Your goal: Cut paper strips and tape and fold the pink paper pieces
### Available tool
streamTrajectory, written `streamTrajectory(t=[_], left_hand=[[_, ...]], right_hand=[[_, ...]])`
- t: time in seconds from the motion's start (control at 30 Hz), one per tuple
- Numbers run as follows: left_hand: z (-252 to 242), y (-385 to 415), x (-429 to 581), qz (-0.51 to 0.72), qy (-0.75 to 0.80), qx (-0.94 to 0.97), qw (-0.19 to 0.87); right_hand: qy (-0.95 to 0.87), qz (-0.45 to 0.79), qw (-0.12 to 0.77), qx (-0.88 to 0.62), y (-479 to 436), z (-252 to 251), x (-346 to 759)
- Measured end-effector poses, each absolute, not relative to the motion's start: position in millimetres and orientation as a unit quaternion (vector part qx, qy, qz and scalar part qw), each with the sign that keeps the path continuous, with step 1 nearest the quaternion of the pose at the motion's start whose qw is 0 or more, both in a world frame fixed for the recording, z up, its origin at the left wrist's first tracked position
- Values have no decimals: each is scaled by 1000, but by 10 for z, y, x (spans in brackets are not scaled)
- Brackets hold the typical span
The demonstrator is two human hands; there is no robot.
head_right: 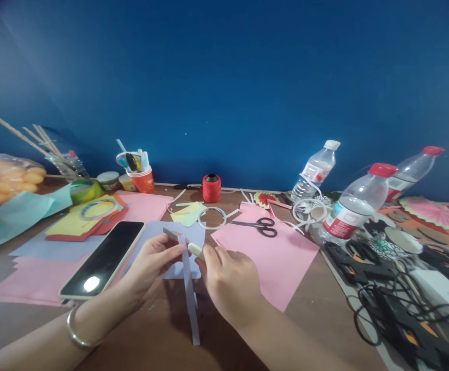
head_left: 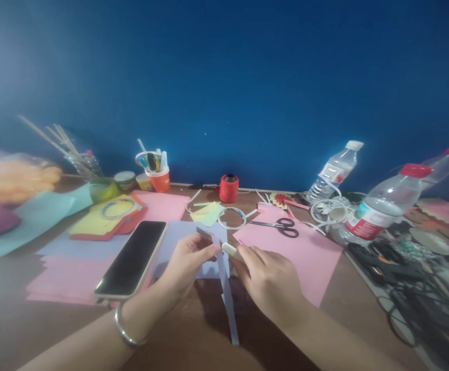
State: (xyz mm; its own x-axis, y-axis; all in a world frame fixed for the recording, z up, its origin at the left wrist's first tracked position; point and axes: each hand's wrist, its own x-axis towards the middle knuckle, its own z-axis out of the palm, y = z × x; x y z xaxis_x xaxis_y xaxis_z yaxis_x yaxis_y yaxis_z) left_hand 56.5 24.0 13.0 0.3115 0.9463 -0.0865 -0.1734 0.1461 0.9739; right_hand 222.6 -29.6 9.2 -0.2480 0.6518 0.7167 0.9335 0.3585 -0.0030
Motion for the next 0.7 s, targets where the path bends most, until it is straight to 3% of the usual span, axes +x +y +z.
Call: streamTrajectory(t=[0.7], left_hand=[[50,251,550,424,465,515,582]], right_hand=[[-760,-209,328,-521,-300,94,2224]])
